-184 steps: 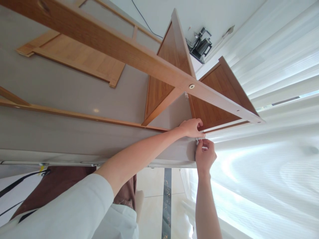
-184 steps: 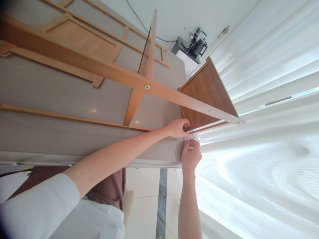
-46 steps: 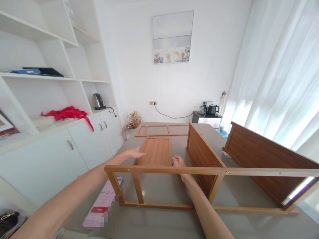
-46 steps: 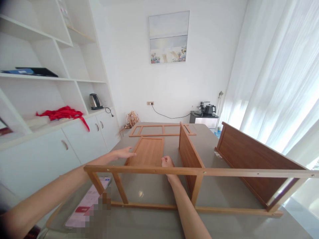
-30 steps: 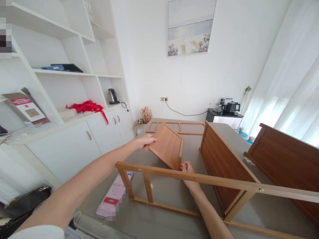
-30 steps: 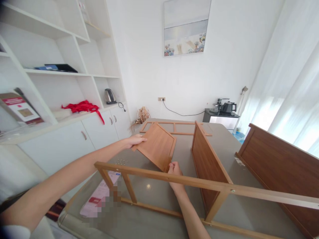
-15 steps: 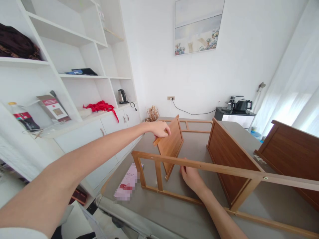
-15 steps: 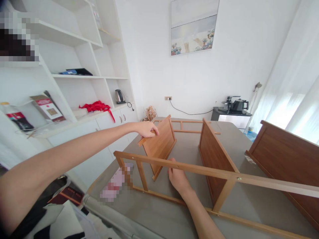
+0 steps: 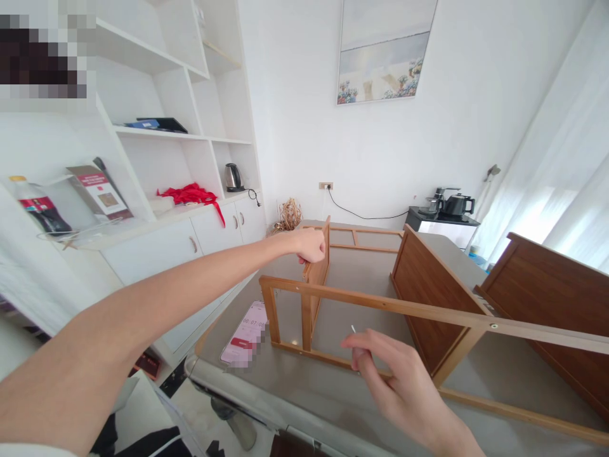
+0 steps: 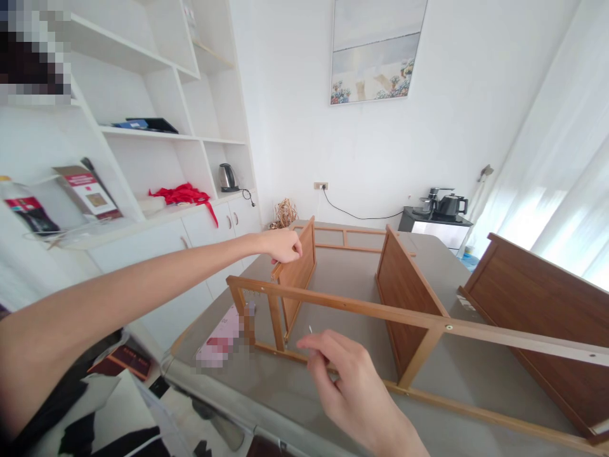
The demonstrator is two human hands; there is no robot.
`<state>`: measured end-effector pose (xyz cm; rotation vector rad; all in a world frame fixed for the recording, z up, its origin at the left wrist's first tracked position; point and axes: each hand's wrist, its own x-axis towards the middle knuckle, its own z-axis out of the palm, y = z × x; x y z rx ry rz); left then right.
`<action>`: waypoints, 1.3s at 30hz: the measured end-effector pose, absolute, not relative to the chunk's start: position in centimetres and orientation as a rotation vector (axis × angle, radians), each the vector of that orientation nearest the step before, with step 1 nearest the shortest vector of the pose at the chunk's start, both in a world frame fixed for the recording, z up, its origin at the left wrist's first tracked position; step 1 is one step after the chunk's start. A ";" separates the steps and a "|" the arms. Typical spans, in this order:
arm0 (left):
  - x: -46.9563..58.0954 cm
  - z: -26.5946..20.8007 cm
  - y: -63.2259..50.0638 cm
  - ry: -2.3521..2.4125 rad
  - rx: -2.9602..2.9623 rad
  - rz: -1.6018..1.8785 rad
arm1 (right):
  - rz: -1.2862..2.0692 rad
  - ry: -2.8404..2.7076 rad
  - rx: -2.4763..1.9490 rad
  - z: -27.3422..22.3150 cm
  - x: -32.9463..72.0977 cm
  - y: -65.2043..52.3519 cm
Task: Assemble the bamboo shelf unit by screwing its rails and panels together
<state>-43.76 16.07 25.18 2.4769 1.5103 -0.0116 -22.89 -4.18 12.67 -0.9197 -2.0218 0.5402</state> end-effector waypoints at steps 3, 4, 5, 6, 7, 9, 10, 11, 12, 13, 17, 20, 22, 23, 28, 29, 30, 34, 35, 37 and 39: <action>-43.8 25.4 15.5 1.530 2.476 -0.178 | 0.546 -1.810 -0.810 16.0 -23.2 -3.7; -43.8 25.5 15.2 1.536 2.476 -0.221 | 0.555 -1.762 -0.777 16.9 -23.4 -3.4; -43.8 25.7 14.9 1.542 2.478 -0.255 | 0.564 -1.741 -0.748 17.8 -23.6 -2.9; -43.7 25.9 14.6 1.547 2.481 -0.282 | 0.560 -1.751 -0.725 18.5 -23.8 -2.5; -43.7 26.0 14.3 1.552 2.484 -0.303 | 0.542 -1.781 -0.721 19.1 -24.1 -2.1; -43.7 26.2 13.8 1.553 2.494 -0.324 | 0.456 -1.853 -0.765 20.0 -24.9 -1.4; -43.7 26.2 13.6 1.546 2.499 -0.321 | 0.387 -1.863 -0.800 20.2 -25.4 -1.0; -43.7 26.2 13.4 1.535 2.503 -0.311 | 0.307 -1.851 -0.833 20.4 -25.8 -0.6; -43.7 26.2 13.3 1.519 2.508 -0.293 | 0.224 -1.824 -0.858 20.4 -26.3 -0.2; -43.7 26.1 13.3 1.501 2.513 -0.271 | 0.145 -1.791 -0.873 20.4 -26.7 0.2; -44.0 25.9 13.5 1.439 2.534 -0.214 | -0.022 -1.887 -0.805 20.3 -28.1 1.7; -44.3 25.7 13.8 1.446 2.554 -0.166 | -0.082 -2.102 -0.714 20.5 -28.8 2.3; -44.6 25.6 13.8 1.462 2.562 -0.113 | -0.148 -2.177 -0.745 20.6 -29.2 2.4; -44.7 25.5 13.9 1.468 2.560 -0.092 | -0.173 -2.193 -0.772 20.6 -29.3 2.4; -45.5 25.3 13.9 1.511 2.508 -0.036 | -0.071 -2.221 -0.781 20.8 -29.8 2.2; -45.6 25.2 13.9 1.516 2.503 -0.029 | -0.051 -2.226 -0.785 20.9 -29.9 2.2; -45.7 25.2 13.9 1.517 2.501 -0.026 | -0.044 -2.237 -0.797 21.0 -30.0 2.2; -45.8 24.9 13.9 1.483 2.506 -0.050 | -0.082 -2.313 -0.854 21.0 -30.4 2.4; -45.7 24.9 14.0 1.466 2.506 -0.058 | -0.106 -2.323 -0.850 20.9 -30.4 2.5; -45.7 25.1 14.2 1.415 2.499 -0.073 | -0.147 -2.324 -0.838 20.6 -30.4 2.7; -46.2 25.7 14.5 1.310 2.477 -0.118 | -0.181 -2.307 -0.826 20.4 -30.3 2.9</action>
